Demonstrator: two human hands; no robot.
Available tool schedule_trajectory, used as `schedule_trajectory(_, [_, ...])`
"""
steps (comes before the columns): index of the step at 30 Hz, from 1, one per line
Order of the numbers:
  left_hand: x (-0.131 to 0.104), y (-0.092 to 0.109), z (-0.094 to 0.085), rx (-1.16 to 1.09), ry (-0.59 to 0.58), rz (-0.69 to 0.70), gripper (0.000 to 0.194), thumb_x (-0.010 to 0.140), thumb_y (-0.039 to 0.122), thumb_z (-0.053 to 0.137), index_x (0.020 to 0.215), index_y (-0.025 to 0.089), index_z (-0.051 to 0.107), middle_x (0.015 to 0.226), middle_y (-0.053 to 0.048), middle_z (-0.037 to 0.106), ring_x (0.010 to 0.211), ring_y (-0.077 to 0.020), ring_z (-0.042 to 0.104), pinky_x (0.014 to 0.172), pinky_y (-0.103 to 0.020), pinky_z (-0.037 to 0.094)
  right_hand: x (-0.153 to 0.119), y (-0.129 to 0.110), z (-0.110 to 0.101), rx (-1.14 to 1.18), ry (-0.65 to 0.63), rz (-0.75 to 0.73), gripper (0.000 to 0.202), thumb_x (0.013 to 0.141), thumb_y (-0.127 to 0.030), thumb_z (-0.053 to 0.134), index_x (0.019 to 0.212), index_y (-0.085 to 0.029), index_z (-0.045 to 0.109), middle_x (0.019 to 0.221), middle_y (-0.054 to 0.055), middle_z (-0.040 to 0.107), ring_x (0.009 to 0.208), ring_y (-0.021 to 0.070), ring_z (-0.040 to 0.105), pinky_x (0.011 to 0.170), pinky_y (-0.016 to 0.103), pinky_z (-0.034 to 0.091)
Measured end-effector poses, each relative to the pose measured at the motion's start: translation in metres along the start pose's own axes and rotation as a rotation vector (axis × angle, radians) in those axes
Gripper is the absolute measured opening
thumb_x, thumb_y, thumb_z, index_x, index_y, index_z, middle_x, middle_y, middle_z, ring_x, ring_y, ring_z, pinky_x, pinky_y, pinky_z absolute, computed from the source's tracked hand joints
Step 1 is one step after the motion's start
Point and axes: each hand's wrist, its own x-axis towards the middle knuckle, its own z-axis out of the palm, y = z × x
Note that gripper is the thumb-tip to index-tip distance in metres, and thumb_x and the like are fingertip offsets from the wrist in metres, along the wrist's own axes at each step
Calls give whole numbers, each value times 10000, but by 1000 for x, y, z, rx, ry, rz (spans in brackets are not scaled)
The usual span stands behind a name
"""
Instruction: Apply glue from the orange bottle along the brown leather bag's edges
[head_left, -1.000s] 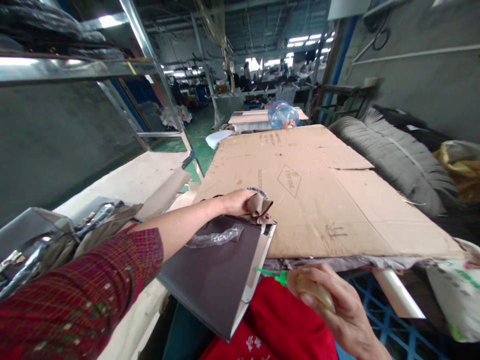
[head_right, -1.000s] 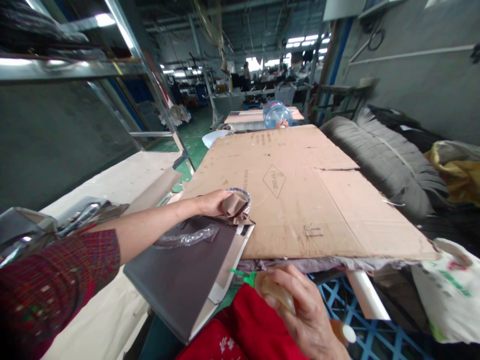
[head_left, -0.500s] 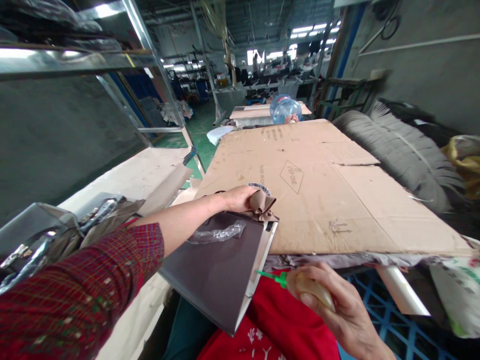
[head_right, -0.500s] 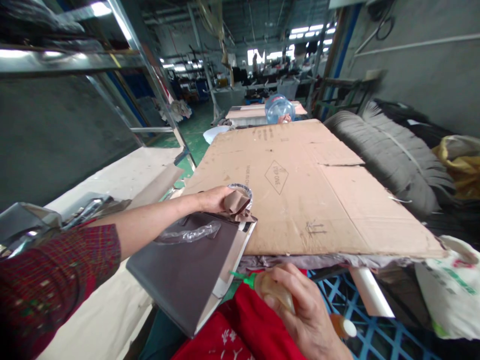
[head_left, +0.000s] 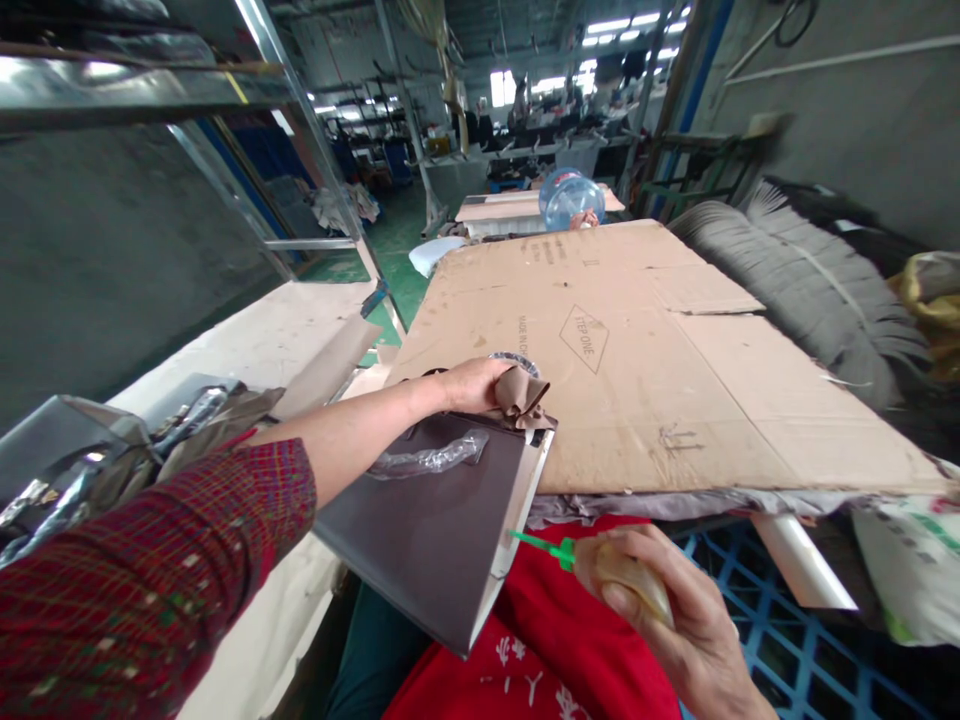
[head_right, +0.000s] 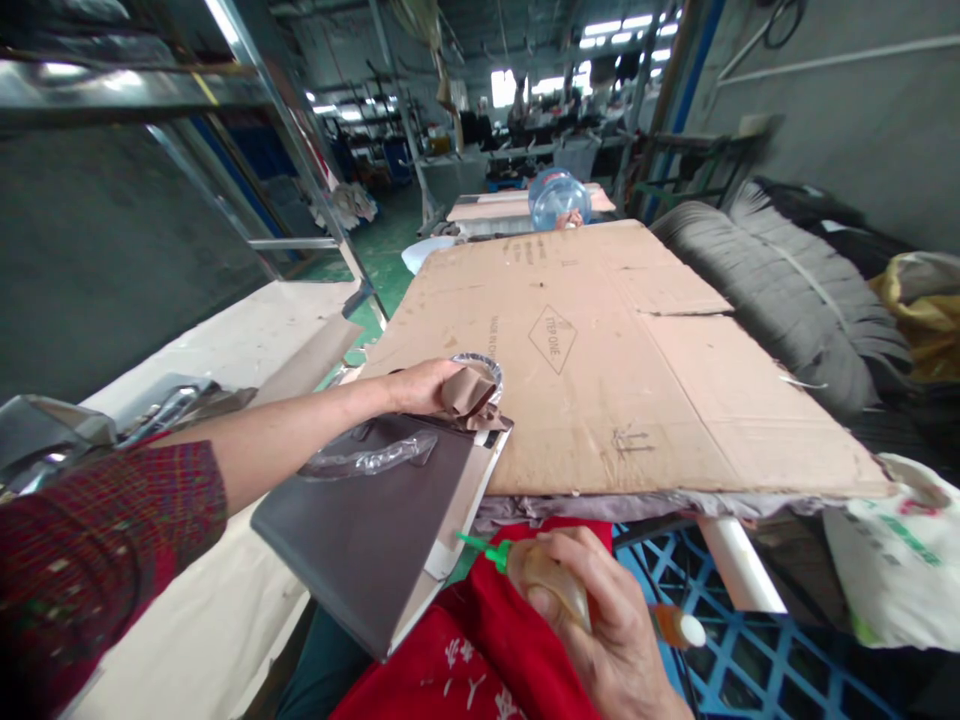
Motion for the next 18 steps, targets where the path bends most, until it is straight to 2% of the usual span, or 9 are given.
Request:
schedule_trajectory(2, [1,0,1,12,14,-10,332,661,401,887,811,153,727,797,-70,767,937,-284,735,950,-400,569,1,1,0,-20,6,-14,223,1000,-240,660,1212,-297,620,1048,29,700,889,179,687,744,218,573])
schedule_trajectory(6, [2,-1,1,33,-5,-8,290,659,371,876,792,168,717,785,-54,764,920,-283,732,921,-396,570,2,-2,1,15,-96,-5,183,1014,-245,640,1188,-296,616,998,19,703,843,171,677,745,225,574])
schedule_trajectory(10, [-3,3,-1,146,-15,67,318,579,263,927,808,161,731,802,-50,765,957,-283,731,937,-367,553,1,-3,2,-7,36,-19,212,1007,-247,648,1211,-295,616,1016,32,700,865,188,685,731,230,583])
schedule_trajectory(15, [-6,5,-1,295,-26,137,356,525,202,948,813,160,744,821,-64,766,978,-300,729,943,-384,550,-1,-2,0,-23,-69,11,169,1016,-289,643,1182,-307,614,993,9,711,843,173,685,741,216,575])
schedule_trajectory(18, [-5,4,0,312,-4,147,353,522,191,948,804,154,739,817,-67,764,982,-308,729,950,-395,548,-3,-2,-1,-49,4,-2,197,1014,-285,645,1206,-309,610,1032,13,708,885,176,686,757,209,576])
